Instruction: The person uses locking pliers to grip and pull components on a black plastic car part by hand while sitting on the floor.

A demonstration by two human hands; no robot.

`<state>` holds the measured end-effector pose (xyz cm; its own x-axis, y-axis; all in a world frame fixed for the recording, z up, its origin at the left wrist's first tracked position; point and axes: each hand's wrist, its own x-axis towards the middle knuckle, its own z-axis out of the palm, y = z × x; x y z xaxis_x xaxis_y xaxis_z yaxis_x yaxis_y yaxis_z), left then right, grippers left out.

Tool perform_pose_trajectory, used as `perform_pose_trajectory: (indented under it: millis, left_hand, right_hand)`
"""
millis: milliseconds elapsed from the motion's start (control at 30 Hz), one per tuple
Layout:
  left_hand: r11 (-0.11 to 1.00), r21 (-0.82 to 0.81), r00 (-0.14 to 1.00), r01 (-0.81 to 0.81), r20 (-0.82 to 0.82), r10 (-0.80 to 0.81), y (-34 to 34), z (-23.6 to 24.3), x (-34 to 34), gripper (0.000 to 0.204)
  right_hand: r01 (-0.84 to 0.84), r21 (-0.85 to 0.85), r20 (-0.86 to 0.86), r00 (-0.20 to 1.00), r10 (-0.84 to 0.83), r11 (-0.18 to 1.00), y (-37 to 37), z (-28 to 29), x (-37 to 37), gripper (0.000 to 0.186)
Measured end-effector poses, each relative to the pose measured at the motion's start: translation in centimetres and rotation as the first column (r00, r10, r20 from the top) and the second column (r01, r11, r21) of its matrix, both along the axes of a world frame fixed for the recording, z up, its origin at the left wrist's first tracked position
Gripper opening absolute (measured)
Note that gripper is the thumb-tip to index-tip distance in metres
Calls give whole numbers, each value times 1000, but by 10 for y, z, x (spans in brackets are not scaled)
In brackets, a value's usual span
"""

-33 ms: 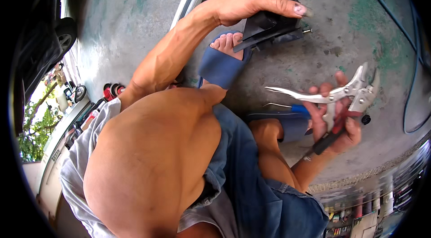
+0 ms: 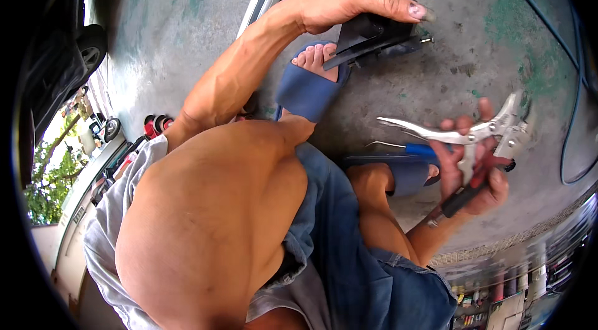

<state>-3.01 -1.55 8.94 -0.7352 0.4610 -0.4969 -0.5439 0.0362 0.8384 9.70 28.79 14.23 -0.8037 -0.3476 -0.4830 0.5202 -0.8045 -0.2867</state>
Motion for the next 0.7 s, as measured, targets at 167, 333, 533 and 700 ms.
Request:
perform_pose_trajectory:
  millis: [167, 333, 533, 700]
  left_hand:
    - [998, -60, 992, 35, -116, -42, -8, 1, -9, 112]
    - [989, -111, 989, 103, -98, -114, -11, 31, -14, 106]
    - [978, -204, 989, 43, -131, -71, -14, 11, -16, 111]
    - [956, -289, 726, -45, -667, -167, -12, 34, -1, 126]
  right_hand:
    - [65, -264, -322, 935, -152, 962, -9, -24, 12, 117]
    - [-172, -112, 136, 973, 186, 979, -37, -43, 32, 100]
    - [-384, 512, 244, 923, 299, 768, -54, -18, 13, 84]
    - [-258, 966, 212, 810, 546, 6, -61, 5, -3, 71]
